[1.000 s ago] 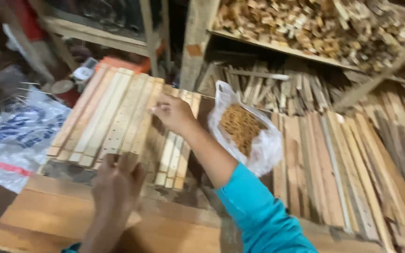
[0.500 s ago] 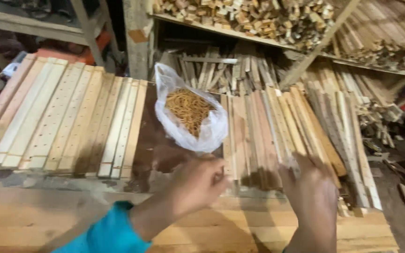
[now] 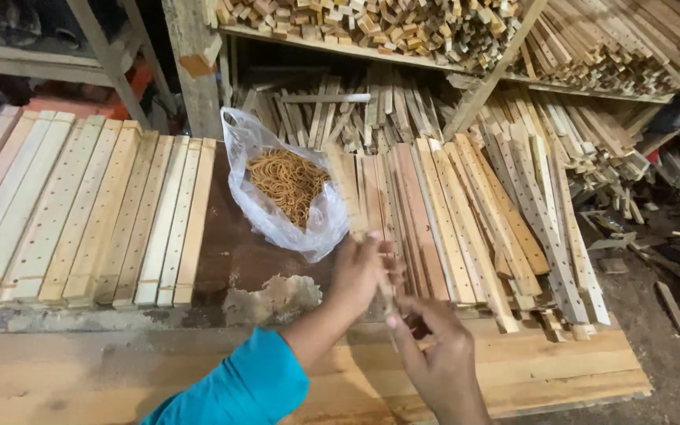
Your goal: Sorting and inspecting wooden slats with pre-drilled holes on a workshop workbench
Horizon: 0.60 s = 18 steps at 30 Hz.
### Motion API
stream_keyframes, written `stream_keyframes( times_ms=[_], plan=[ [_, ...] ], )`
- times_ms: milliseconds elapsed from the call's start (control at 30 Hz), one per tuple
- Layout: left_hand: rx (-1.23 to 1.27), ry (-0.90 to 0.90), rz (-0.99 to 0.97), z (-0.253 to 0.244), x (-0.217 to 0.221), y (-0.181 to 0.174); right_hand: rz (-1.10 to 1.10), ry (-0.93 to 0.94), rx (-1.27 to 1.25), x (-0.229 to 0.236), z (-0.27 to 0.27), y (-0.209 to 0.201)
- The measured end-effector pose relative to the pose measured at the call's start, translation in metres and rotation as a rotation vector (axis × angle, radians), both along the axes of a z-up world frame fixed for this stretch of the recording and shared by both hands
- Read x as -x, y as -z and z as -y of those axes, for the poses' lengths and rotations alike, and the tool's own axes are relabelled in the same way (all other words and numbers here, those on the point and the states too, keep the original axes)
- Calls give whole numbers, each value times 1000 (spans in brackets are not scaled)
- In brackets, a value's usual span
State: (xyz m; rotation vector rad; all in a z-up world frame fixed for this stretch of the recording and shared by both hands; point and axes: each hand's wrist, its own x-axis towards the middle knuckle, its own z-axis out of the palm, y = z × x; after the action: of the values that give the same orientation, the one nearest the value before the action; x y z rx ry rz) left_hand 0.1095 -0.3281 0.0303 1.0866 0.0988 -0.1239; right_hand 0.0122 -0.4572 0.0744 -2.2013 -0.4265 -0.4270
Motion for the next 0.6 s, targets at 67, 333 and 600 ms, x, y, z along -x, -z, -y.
stream_keyframes(
  times_ms=[67,333,600],
  plan=[
    [56,-61,-133,-14,2,-4,-117,186,170,0,10,-1],
    [270,-15,-329,-24,-15,49,129,390,617,-11,22,29],
    [201,-87,-226,-16,-10,55,-261,523,536,-26,8,46]
  ],
)
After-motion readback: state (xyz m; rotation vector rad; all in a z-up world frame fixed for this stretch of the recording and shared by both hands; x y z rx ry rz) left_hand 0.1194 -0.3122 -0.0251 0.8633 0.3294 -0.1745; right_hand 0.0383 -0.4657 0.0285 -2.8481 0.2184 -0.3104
